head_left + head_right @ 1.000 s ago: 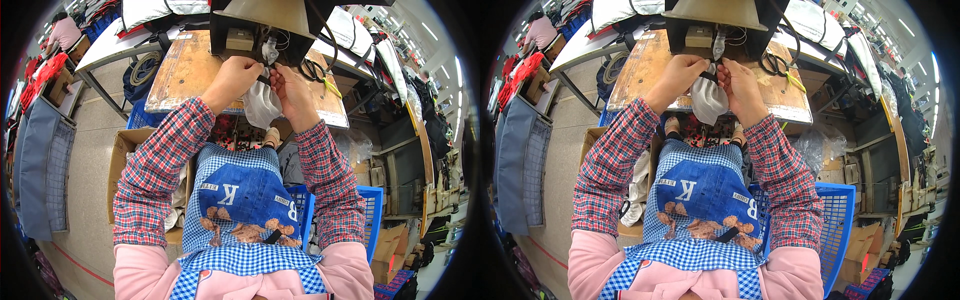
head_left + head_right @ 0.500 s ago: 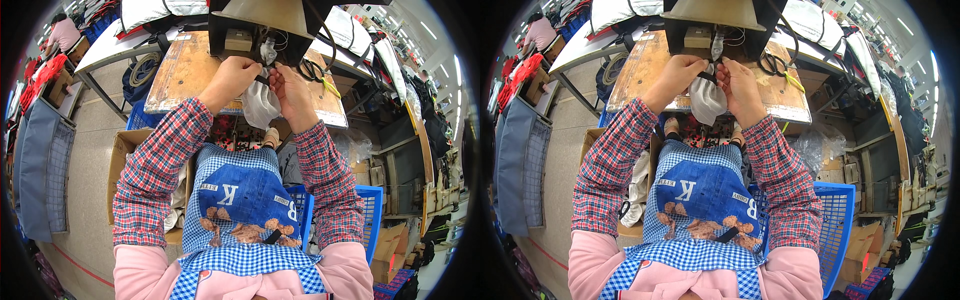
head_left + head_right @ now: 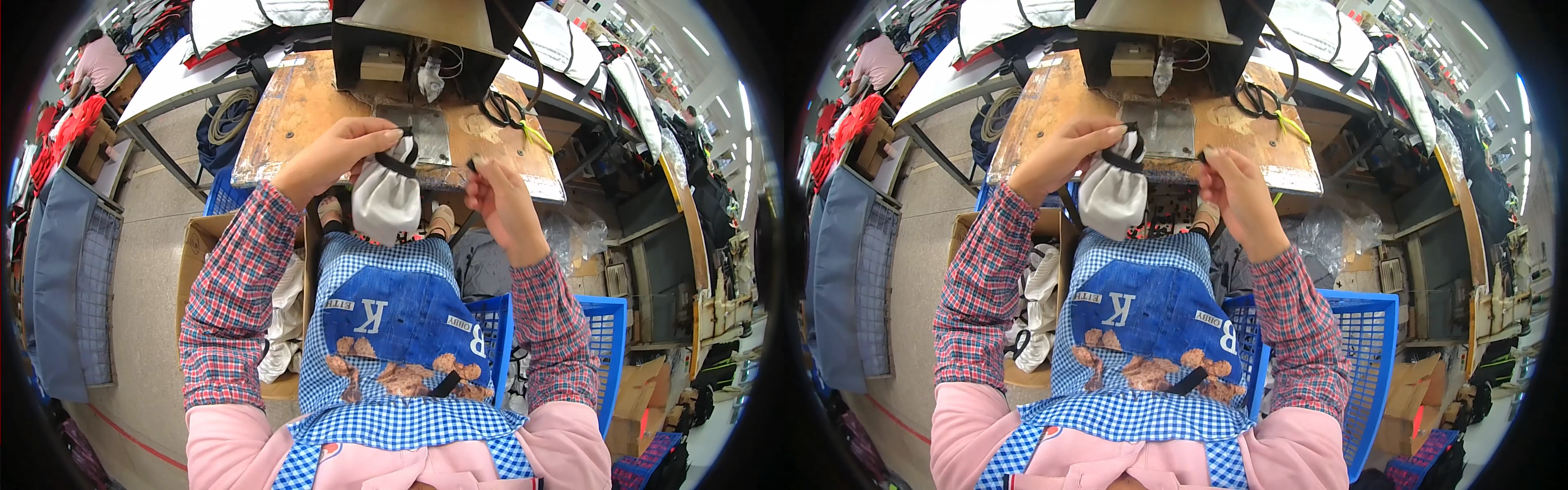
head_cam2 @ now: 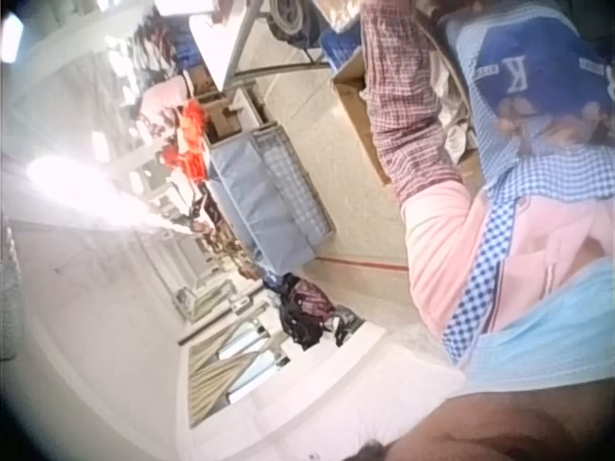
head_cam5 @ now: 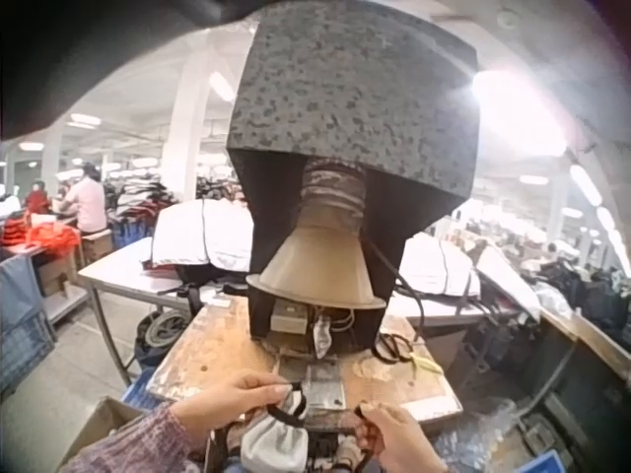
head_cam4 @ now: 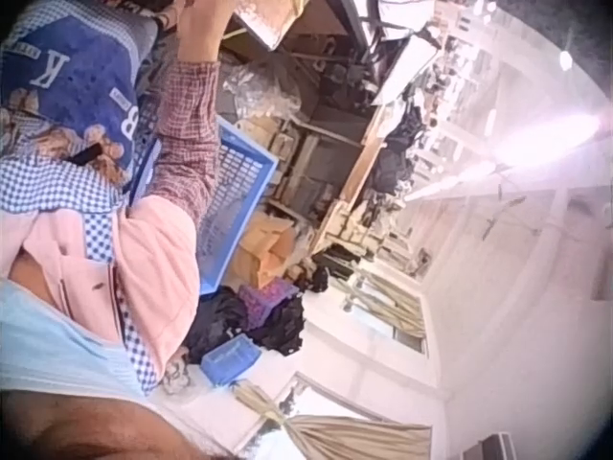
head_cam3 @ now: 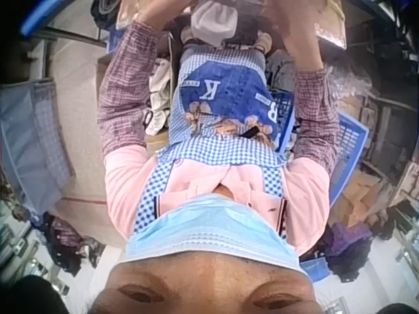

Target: Attaching black straps to small white fabric bags using an industrial sewing machine.

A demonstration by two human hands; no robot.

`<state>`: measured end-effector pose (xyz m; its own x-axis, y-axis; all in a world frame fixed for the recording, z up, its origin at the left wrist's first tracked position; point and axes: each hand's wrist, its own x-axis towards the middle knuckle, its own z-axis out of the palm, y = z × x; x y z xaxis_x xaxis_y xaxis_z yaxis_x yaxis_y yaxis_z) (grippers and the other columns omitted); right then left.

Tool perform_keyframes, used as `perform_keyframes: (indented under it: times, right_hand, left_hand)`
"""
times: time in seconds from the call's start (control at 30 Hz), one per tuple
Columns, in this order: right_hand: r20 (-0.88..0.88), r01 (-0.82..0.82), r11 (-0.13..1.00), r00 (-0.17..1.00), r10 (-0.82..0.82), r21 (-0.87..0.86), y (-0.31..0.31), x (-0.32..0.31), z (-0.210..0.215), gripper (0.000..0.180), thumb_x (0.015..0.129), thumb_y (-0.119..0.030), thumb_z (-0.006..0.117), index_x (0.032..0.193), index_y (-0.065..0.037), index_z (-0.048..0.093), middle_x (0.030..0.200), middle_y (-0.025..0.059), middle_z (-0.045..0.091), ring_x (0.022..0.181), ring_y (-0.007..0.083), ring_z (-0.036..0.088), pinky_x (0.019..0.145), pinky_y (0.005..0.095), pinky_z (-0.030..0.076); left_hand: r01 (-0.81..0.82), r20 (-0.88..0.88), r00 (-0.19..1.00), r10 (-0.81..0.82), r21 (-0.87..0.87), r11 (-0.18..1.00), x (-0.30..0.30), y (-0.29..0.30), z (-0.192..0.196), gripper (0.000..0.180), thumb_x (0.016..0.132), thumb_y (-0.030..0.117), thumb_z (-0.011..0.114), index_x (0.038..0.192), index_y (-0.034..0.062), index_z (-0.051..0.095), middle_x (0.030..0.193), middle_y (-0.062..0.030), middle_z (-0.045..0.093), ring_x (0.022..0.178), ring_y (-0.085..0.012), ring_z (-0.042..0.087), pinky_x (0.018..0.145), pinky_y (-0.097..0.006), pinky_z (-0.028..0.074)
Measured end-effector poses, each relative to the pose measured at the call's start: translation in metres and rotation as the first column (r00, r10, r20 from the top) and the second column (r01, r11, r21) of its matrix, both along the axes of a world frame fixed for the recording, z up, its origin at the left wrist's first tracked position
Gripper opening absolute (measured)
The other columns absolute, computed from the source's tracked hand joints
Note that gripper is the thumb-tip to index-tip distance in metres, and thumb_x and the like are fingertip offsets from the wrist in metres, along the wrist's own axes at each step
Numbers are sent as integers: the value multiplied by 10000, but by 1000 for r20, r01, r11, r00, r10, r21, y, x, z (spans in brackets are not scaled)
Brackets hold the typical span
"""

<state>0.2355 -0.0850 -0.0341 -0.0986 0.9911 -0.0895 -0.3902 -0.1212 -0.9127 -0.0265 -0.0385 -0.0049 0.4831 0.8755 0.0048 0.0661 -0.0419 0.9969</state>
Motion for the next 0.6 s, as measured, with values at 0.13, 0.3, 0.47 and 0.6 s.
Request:
perform_keyframes:
  times: [0.13,0.3,0.47,0.6]
  right_hand:
    - [322,-26,990,944,70,-140,-29,41,-29,138,929,-192,571,876,-65,575,798,18,594,672,85,545,581,224,440]
    - [781,-149,939,604,-161,309,-50,45,-41,286,925,-182,590,1162,-23,609,988,56,669,893,68,614,733,216,491]
    - [550,-114,965,834,-36,235,-33,-5,4,271,899,-168,621,1093,21,629,924,35,663,800,89,607,692,216,491]
    - [485,-176,953,874,36,247,-11,-27,8,274,903,-192,616,1075,19,646,914,34,663,790,73,600,675,214,489]
  left_hand:
    - [135,81,988,-131,-52,989,-13,-8,-9,333,946,294,569,1120,15,622,788,75,560,617,0,428,526,-167,362]
    - [156,4,988,-157,-93,983,-2,-18,-9,335,950,302,565,1126,23,623,777,84,540,617,1,427,529,-168,372]
    - [220,-108,969,-221,-22,975,6,-14,-6,322,951,302,563,1111,32,634,749,87,533,606,2,433,516,-162,360]
    - [210,-182,960,-211,-21,977,9,-7,-1,325,947,296,571,1114,24,633,748,88,543,591,-5,436,508,-169,363]
